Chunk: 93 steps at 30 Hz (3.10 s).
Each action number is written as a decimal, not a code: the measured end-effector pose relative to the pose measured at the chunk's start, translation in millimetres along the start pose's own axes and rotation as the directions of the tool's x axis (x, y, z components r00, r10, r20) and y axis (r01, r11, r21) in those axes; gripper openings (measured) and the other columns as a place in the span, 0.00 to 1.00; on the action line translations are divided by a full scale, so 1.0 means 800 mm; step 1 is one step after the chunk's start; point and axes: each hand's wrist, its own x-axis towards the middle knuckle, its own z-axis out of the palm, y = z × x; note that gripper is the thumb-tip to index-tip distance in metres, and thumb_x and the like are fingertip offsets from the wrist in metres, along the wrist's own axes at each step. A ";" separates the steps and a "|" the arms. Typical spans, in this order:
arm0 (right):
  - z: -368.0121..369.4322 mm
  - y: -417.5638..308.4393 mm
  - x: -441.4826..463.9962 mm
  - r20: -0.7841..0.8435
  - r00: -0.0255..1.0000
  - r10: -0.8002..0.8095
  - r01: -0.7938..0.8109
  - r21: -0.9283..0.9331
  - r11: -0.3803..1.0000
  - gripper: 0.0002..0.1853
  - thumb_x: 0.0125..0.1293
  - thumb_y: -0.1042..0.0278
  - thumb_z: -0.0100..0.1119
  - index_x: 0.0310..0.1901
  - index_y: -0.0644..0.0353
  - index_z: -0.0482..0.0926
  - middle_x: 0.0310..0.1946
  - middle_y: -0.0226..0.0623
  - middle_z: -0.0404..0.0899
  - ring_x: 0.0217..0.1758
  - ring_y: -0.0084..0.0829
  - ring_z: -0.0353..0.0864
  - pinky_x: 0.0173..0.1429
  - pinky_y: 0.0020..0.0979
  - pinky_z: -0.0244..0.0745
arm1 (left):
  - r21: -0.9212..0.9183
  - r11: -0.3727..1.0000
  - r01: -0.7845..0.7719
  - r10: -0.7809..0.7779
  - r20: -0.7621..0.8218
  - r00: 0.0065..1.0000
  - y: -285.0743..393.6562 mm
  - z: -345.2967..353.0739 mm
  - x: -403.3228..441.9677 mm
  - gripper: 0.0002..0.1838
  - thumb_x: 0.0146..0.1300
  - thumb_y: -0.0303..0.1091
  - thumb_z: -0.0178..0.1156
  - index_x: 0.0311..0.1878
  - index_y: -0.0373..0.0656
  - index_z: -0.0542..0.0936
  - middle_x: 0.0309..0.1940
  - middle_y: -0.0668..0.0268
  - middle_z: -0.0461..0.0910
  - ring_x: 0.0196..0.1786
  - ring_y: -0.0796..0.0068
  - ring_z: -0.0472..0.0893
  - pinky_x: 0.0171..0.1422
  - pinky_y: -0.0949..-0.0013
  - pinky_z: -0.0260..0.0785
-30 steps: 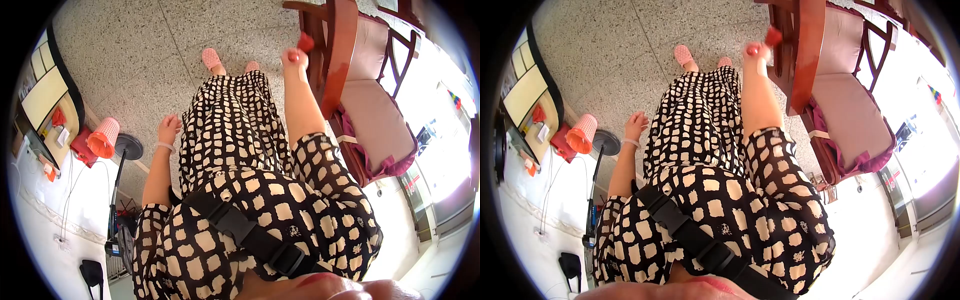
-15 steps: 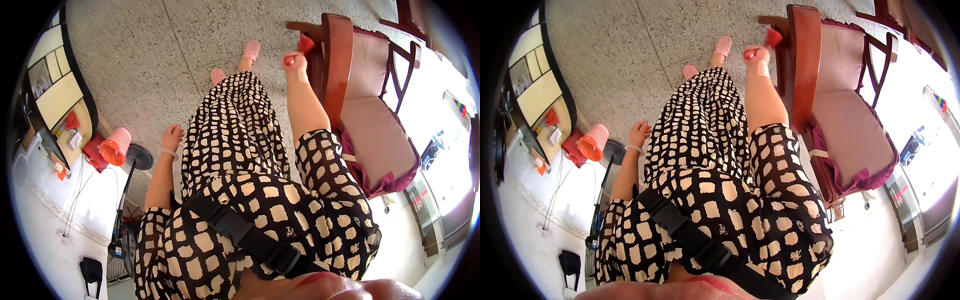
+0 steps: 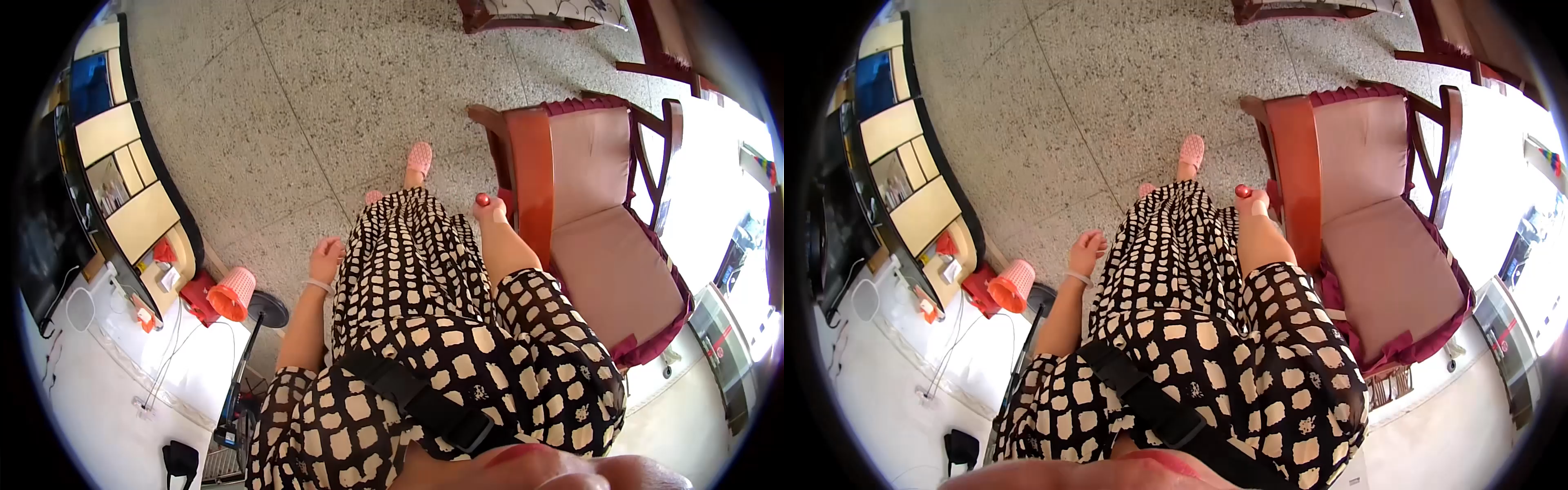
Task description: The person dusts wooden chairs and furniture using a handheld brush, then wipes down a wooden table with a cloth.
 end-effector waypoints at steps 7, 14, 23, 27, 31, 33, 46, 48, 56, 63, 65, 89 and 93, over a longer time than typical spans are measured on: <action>0.124 0.077 -0.130 0.506 0.849 0.152 0.233 -0.616 0.753 0.10 0.53 0.70 0.44 0.17 0.58 0.62 0.09 0.31 0.60 0.08 0.26 0.58 0.11 0.26 0.52 | 0.000 1.000 0.004 -0.004 0.005 1.000 0.033 -0.003 0.010 0.14 0.56 0.38 0.50 0.41 0.38 0.71 0.30 0.66 0.74 0.30 0.80 0.72 0.33 0.79 0.65; 0.204 0.073 -0.171 0.780 0.618 0.100 0.786 -0.614 -0.069 0.06 0.51 0.73 0.45 0.22 0.66 0.68 0.13 0.37 0.68 0.11 0.27 0.63 0.15 0.28 0.61 | 0.191 0.982 0.007 0.012 -0.096 0.995 0.049 -0.053 0.040 0.14 0.54 0.38 0.49 0.37 0.37 0.71 0.28 0.63 0.75 0.27 0.77 0.73 0.28 0.75 0.65; 0.290 0.018 -0.236 0.471 0.879 -0.073 0.477 -0.869 0.134 0.09 0.50 0.70 0.43 0.25 0.66 0.71 0.20 0.45 0.73 0.21 0.38 0.73 0.23 0.35 0.65 | -0.015 0.996 -0.092 0.090 -0.087 0.992 0.177 -0.179 0.155 0.12 0.55 0.36 0.47 0.37 0.37 0.71 0.28 0.64 0.75 0.28 0.76 0.74 0.28 0.75 0.65; 0.306 0.034 -0.233 0.699 0.668 -0.255 0.581 -0.704 -0.408 0.09 0.48 0.69 0.43 0.25 0.66 0.72 0.23 0.51 0.74 0.24 0.45 0.75 0.29 0.37 0.69 | -0.042 0.991 -0.127 0.117 -0.192 0.974 0.260 -0.208 0.163 0.12 0.56 0.37 0.46 0.36 0.37 0.71 0.24 0.65 0.74 0.24 0.76 0.73 0.26 0.75 0.64; 0.278 0.053 -0.324 0.868 0.143 -0.476 0.809 -0.379 -0.449 0.22 0.48 0.64 0.48 0.47 0.59 0.62 0.31 0.57 0.72 0.37 0.51 0.71 0.42 0.41 0.66 | -0.039 0.999 -0.028 0.020 -0.179 0.984 0.308 -0.209 0.157 0.12 0.56 0.37 0.45 0.33 0.38 0.72 0.21 0.66 0.73 0.21 0.76 0.72 0.24 0.74 0.64; 0.320 0.047 -0.340 0.798 0.216 -0.563 0.800 -0.475 -0.366 0.22 0.48 0.68 0.47 0.48 0.59 0.60 0.34 0.56 0.71 0.38 0.51 0.71 0.42 0.41 0.66 | 0.079 0.996 0.029 -0.019 -0.129 0.991 0.323 -0.210 0.187 0.12 0.55 0.36 0.45 0.32 0.38 0.72 0.21 0.66 0.73 0.21 0.76 0.72 0.24 0.74 0.63; 0.600 -0.033 -0.369 -0.076 0.724 -0.685 0.438 -0.716 0.543 0.12 0.51 0.70 0.46 0.38 0.63 0.66 0.33 0.46 0.74 0.35 0.39 0.76 0.35 0.36 0.72 | -0.020 1.000 -0.001 -0.003 -0.210 0.978 0.501 -0.185 0.197 0.14 0.54 0.36 0.48 0.39 0.36 0.72 0.29 0.63 0.74 0.29 0.75 0.74 0.31 0.75 0.66; 0.649 0.006 -0.318 0.316 0.545 -0.776 0.674 -0.716 0.182 0.13 0.50 0.68 0.47 0.39 0.61 0.68 0.32 0.47 0.74 0.34 0.42 0.76 0.35 0.36 0.71 | -0.128 0.989 -0.077 0.045 -0.237 0.970 0.519 -0.170 0.206 0.14 0.54 0.36 0.48 0.39 0.35 0.72 0.28 0.63 0.74 0.29 0.75 0.74 0.30 0.75 0.66; 0.816 0.042 -0.521 0.926 0.340 -0.161 0.935 -0.351 -0.043 0.17 0.49 0.64 0.48 0.41 0.62 0.68 0.27 0.49 0.73 0.32 0.46 0.73 0.37 0.37 0.67 | 0.114 0.989 -0.096 0.103 -0.057 0.993 0.637 -0.148 0.248 0.15 0.54 0.38 0.48 0.40 0.36 0.71 0.29 0.63 0.74 0.28 0.76 0.72 0.32 0.73 0.65; 0.928 -0.009 -0.497 0.837 0.108 -0.537 0.912 -0.298 -0.281 0.15 0.48 0.65 0.49 0.37 0.65 0.69 0.29 0.51 0.73 0.35 0.47 0.73 0.40 0.38 0.66 | 0.043 0.984 0.173 -0.166 -0.137 0.977 0.685 -0.203 0.361 0.11 0.54 0.35 0.47 0.33 0.37 0.73 0.25 0.62 0.73 0.25 0.73 0.71 0.30 0.71 0.65; 0.953 -0.036 -0.484 0.779 0.250 -0.574 0.799 -0.501 -0.332 0.13 0.48 0.66 0.49 0.33 0.66 0.70 0.27 0.51 0.73 0.34 0.47 0.73 0.40 0.39 0.67 | 0.199 0.963 0.179 -0.155 -0.131 0.979 0.686 -0.220 0.411 0.12 0.54 0.35 0.46 0.31 0.36 0.73 0.23 0.61 0.73 0.24 0.72 0.72 0.30 0.70 0.65; 1.384 -0.116 -0.584 0.600 0.731 0.326 0.615 -0.785 0.065 0.05 0.53 0.72 0.47 0.22 0.59 0.64 0.13 0.31 0.64 0.13 0.23 0.64 0.14 0.25 0.63 | -0.273 0.949 0.160 -0.223 -0.216 0.951 1.085 -0.286 0.635 0.10 0.54 0.36 0.47 0.27 0.39 0.72 0.21 0.65 0.73 0.21 0.74 0.70 0.25 0.69 0.61; 1.495 -0.070 -0.693 0.678 0.667 0.308 0.692 -0.717 0.080 0.04 0.52 0.76 0.46 0.23 0.60 0.63 0.14 0.33 0.66 0.14 0.21 0.67 0.14 0.22 0.63 | -0.533 0.845 -0.033 -0.165 -0.319 0.933 1.154 -0.289 0.629 0.10 0.54 0.36 0.47 0.34 0.39 0.72 0.24 0.66 0.73 0.23 0.76 0.71 0.26 0.71 0.62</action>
